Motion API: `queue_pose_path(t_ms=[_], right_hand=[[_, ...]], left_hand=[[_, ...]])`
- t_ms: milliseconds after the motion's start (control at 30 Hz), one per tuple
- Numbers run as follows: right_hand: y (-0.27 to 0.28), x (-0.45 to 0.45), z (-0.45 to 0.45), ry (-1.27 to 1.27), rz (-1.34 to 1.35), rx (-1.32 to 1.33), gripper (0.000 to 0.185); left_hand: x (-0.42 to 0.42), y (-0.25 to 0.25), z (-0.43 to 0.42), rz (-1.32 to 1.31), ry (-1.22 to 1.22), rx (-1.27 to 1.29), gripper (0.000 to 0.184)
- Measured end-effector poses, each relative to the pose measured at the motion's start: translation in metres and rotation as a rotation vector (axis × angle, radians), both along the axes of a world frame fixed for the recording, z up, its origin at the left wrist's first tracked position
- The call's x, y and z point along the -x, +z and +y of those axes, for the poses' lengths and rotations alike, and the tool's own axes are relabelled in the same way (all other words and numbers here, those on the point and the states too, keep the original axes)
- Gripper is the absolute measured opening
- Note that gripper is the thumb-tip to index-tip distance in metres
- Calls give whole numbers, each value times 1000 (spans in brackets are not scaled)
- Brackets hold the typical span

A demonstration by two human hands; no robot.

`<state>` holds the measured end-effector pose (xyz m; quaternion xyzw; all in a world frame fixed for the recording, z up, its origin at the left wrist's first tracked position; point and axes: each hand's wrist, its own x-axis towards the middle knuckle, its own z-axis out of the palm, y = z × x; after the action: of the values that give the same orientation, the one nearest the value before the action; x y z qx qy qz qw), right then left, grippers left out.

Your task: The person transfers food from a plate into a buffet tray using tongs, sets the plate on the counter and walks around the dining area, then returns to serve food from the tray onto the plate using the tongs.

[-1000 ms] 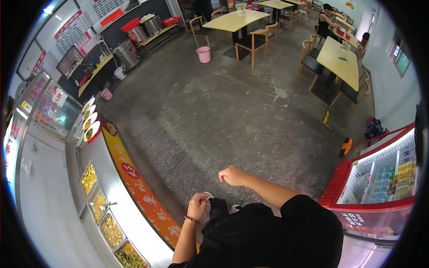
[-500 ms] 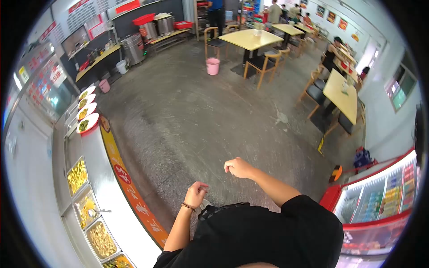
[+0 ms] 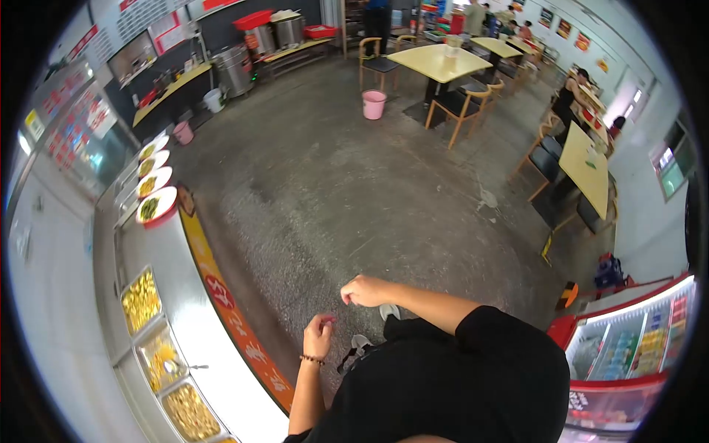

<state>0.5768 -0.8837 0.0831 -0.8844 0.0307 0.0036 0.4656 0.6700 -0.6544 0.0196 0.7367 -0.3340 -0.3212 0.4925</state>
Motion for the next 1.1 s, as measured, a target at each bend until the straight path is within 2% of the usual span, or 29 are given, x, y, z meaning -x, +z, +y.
queue_pose_path(t_ms=[67,100,200,300,400,533,600,767,933,1100], right_hand=[[-3,-11,-5,34,68,-37,13],[-10,-16,-9,53,17,-32,13],[-23,-35,-24,53,28,-37,16],[-28,-54,-43,37,55,-88,16],[-35,-76,-69,42,45,-73,13],[-34,-107,-118,42,-29,-107,14],[-33,-119,-144,20,-57,-128,14],[-35,-133,-202,-54,-94,-137,14],[-56,-142,-234,-68,-143,-168,13],[-63,-161,-241,-61,-35,-171,13]], left_hand=[[-9,-3,-3,70,50,-54,21],[-11,-3,-6,64,57,-89,29],[-26,0,-21,57,56,-122,37],[-44,4,-42,57,9,-115,39],[-66,23,-68,-120,-81,-161,38],[-98,31,-106,-172,-55,-140,34],[-113,32,-125,-112,-48,-172,32],[-148,34,-179,-225,-172,-147,26],[-159,37,-227,-83,-86,-165,23],[-181,23,-243,6,-36,-113,29]])
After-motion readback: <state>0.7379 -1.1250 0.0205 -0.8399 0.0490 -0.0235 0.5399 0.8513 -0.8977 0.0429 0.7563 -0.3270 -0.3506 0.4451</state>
